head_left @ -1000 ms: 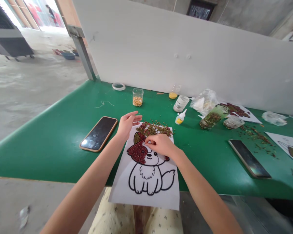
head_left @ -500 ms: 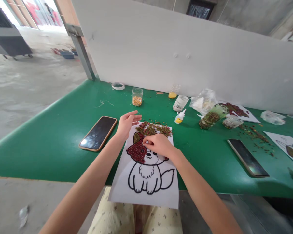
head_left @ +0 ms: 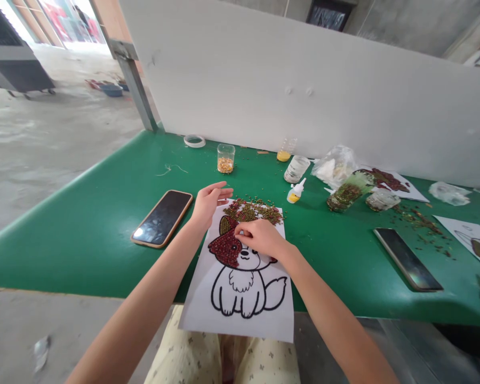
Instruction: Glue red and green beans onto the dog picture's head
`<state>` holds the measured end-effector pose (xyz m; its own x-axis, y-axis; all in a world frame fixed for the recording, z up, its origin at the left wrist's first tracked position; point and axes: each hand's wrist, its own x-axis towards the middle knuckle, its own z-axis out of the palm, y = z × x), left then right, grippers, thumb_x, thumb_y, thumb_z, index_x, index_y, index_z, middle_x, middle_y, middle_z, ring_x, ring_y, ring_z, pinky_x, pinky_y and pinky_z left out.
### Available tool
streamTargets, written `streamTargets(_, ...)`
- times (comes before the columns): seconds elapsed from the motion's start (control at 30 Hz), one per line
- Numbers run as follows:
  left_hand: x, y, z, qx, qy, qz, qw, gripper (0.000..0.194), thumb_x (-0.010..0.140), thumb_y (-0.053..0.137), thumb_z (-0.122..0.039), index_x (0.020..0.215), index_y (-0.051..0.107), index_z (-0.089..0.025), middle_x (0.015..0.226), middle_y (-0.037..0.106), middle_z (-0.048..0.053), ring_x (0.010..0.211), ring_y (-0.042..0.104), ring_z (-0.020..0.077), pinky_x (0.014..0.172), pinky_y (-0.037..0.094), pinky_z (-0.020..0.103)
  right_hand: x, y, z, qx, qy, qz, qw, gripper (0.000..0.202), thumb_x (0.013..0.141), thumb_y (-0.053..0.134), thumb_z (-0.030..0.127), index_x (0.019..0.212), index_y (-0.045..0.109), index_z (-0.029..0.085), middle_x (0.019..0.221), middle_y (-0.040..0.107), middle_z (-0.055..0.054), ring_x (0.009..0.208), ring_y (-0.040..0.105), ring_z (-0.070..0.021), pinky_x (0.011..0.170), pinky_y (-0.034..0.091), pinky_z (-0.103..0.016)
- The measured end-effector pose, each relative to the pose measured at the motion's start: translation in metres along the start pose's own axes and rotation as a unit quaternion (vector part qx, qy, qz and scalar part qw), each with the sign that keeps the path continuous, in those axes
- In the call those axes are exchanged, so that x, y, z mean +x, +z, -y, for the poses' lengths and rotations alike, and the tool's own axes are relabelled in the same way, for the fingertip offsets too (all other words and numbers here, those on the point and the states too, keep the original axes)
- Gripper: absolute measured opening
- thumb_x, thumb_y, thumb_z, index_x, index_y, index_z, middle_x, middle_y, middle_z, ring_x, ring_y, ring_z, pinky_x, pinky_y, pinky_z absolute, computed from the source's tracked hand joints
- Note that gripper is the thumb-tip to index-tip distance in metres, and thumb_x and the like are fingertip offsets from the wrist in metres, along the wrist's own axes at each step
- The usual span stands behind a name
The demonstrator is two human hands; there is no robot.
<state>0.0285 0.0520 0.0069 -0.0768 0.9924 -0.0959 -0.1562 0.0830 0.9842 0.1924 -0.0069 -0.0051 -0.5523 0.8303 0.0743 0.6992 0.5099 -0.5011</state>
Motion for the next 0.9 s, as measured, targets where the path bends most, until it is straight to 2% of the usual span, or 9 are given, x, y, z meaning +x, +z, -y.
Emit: streamTargets(0.9, 0.0012, 0.0003, 0.0008, 0.003, -0.007, 0.002, 1.000, 0.035, 0.078, 0.048, -0.020, 0.108, 0.061, -0.011, 0.098, 0.071, 0.013, 0.083, 0.067, 0.0176, 0.073, 0.050, 0.030, 0.0008, -0.0005, 0.0038, 0.004, 0.008, 0.004, 1.000, 0.011, 0.084, 0.057, 0.019, 0.087, 0.067, 0.021, 0.060, 0.057, 0.004, 0.054, 0.047, -0.0082, 0.056, 0.027, -0.021)
